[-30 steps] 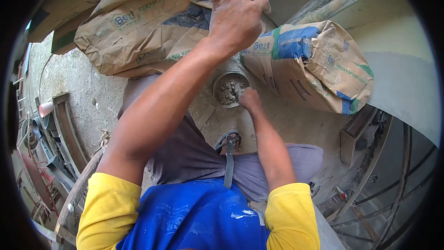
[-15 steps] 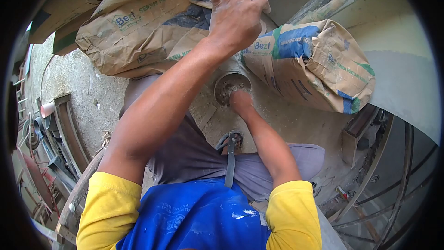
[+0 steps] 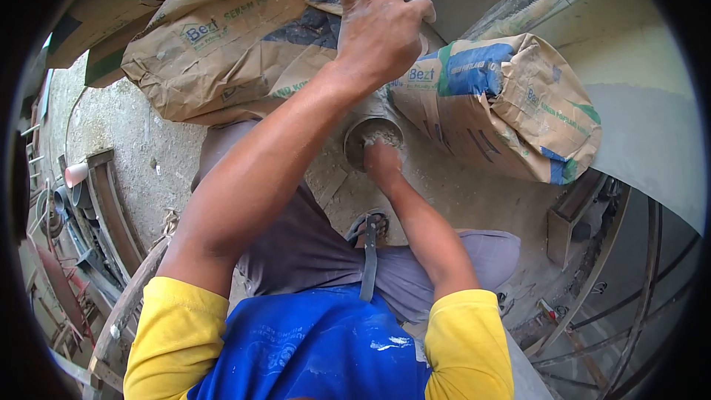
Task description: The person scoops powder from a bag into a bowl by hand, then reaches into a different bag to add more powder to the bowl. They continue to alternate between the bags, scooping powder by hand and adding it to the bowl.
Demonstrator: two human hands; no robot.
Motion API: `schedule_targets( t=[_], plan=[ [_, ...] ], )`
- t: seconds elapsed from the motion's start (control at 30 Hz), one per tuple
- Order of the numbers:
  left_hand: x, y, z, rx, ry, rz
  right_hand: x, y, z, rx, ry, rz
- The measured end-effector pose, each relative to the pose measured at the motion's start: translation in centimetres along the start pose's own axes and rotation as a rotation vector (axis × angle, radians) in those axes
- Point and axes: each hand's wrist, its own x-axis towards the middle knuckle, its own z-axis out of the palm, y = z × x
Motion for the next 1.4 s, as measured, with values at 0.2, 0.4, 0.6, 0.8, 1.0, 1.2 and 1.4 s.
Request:
schedule_targets(
  t=[0.2, 0.4, 0.6, 0.8, 1.0, 1.2, 1.4],
  plan=[
    [0.1, 0.0, -0.1, 0.006, -0.002, -0.002, 0.0, 1.3, -0.3, -0.101, -0.106, -0.007],
    [0.0, 0.0, 0.0, -0.002, 0.003, -0.006, -0.8, -0.1, -0.1, 0.009, -0.098, -0.002],
    [0.0, 0.0, 0.2, 0.005, 0.017, 0.005, -0.3, 0.1, 0.2, -0.007, -0.042, 0.078],
    [0.0, -0.2, 0.1, -0.040, 0.009, 0.028, 0.0, 2.0, -1.4, 0.011, -0.132, 0.090],
    [-0.1, -0.2, 0.2, -0.043, 0.025, 0.039, 0.3, 1.2, -0.6, 0.013, -0.106, 0.018],
    [-0.1, -0.2, 0.2, -0.050, 0.025, 0.040, 0.5, 1.5, -1.5, 0.050, -0.060, 0.116],
    [0.0, 0.0, 0.0, -0.010, -0.005, -0.011, -0.2, 2.2, -2.4, 0.037, -0.196, 0.066]
  ],
)
